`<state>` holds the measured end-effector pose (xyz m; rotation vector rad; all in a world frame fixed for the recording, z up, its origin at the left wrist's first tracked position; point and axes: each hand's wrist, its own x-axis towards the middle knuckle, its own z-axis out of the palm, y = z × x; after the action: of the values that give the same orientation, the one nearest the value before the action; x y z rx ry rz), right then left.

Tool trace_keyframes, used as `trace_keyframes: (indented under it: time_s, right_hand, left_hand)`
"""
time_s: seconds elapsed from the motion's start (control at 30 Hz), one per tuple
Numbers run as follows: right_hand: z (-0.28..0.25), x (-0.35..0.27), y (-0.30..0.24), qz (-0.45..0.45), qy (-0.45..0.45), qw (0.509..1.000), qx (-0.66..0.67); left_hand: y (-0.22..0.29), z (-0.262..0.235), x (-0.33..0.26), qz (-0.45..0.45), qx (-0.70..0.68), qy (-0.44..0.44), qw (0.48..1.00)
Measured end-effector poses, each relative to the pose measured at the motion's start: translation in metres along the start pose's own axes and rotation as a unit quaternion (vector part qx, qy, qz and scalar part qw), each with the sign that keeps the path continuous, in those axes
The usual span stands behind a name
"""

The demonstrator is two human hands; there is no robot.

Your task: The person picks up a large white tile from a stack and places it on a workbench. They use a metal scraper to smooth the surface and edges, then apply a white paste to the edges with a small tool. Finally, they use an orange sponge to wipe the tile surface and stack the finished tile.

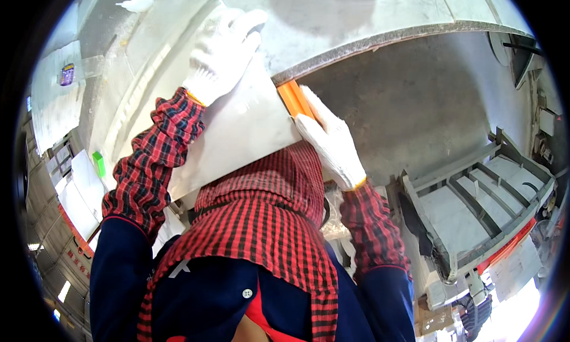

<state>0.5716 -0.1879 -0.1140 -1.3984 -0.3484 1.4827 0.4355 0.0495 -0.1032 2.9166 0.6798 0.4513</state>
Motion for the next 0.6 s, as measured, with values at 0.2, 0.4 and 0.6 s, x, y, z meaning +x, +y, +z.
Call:
trace_keyframes:
  time_s: [0.2,0.4,0.6]
  right_hand:
    - [-0.041,-0.038,0.023,-0.112,0.192,0.921,-0.321]
    - [0.0,-0.055,-0.002,-0.192,0.148,0.896,-0.372]
    - [0.018,-0.026,-0.007,-0.217,0.158,0.893,-0.361]
  left_hand:
    - [0.005,0.001,-0.005,-0.016,-0.003,0.02,1.0]
    - [-0.002,0.006,-0.004,0.016,0.03,0.028,0.999]
    - [-0.007,0.009,0.0,0.008,-0.002,0.032,0.999]
